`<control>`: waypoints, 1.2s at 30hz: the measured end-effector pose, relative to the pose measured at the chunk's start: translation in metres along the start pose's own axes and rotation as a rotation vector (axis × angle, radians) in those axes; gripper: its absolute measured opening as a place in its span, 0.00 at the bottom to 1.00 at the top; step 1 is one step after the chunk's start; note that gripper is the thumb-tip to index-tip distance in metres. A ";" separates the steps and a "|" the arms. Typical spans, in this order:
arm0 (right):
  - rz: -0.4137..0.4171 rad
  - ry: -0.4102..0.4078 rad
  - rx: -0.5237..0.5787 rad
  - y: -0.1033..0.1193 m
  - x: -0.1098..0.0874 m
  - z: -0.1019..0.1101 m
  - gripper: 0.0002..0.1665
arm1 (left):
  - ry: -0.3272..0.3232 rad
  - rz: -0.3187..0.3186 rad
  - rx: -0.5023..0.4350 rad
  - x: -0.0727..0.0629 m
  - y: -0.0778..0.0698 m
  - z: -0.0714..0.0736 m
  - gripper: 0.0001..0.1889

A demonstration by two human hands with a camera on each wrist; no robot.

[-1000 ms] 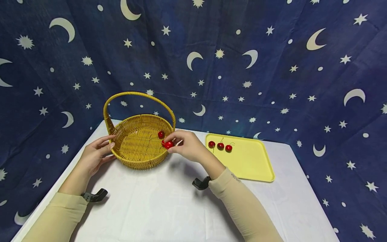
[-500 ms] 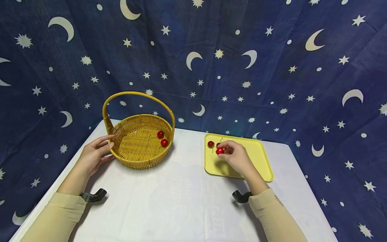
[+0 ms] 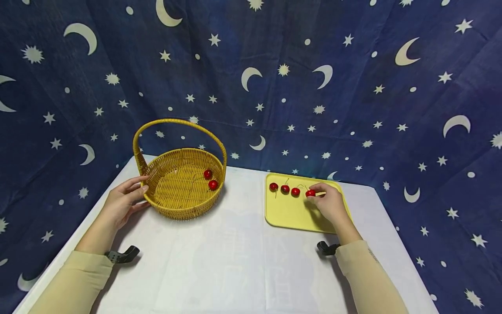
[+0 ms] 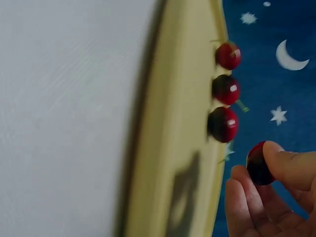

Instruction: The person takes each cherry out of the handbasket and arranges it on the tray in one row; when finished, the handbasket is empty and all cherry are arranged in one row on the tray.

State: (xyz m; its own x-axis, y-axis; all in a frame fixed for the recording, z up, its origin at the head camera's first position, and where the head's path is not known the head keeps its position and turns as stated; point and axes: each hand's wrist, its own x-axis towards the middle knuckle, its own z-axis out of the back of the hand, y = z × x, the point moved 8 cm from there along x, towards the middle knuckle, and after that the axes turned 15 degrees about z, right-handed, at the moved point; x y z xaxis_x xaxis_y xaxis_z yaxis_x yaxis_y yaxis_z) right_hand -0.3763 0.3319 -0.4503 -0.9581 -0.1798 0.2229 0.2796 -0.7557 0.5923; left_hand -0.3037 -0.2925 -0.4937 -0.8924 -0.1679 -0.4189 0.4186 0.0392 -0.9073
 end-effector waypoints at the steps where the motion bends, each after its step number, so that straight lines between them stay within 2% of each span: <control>1: -0.012 0.008 -0.004 -0.004 0.001 -0.002 0.20 | -0.003 0.002 0.005 -0.001 0.000 0.000 0.27; 5: -0.049 0.019 -0.020 -0.017 0.005 -0.010 0.19 | -0.003 0.003 0.015 -0.002 0.001 -0.003 0.27; 13: -0.060 0.015 -0.068 -0.032 0.013 -0.021 0.19 | -0.010 -0.002 0.017 -0.002 0.002 -0.003 0.27; 31: -0.096 0.021 -0.052 -0.036 0.013 -0.023 0.26 | -0.018 -0.008 0.008 -0.004 0.000 -0.002 0.28; 36: -0.067 0.025 -0.052 -0.036 0.015 -0.026 0.25 | -0.004 -0.008 -0.004 -0.004 0.000 -0.001 0.29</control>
State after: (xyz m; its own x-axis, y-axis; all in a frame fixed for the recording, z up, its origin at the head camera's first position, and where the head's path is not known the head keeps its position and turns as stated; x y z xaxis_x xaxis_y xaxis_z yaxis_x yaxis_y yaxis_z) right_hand -0.4028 0.3405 -0.4882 -0.9759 -0.1433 0.1644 0.2122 -0.7978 0.5644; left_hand -0.3002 -0.2909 -0.4915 -0.8950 -0.1723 -0.4114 0.4106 0.0417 -0.9108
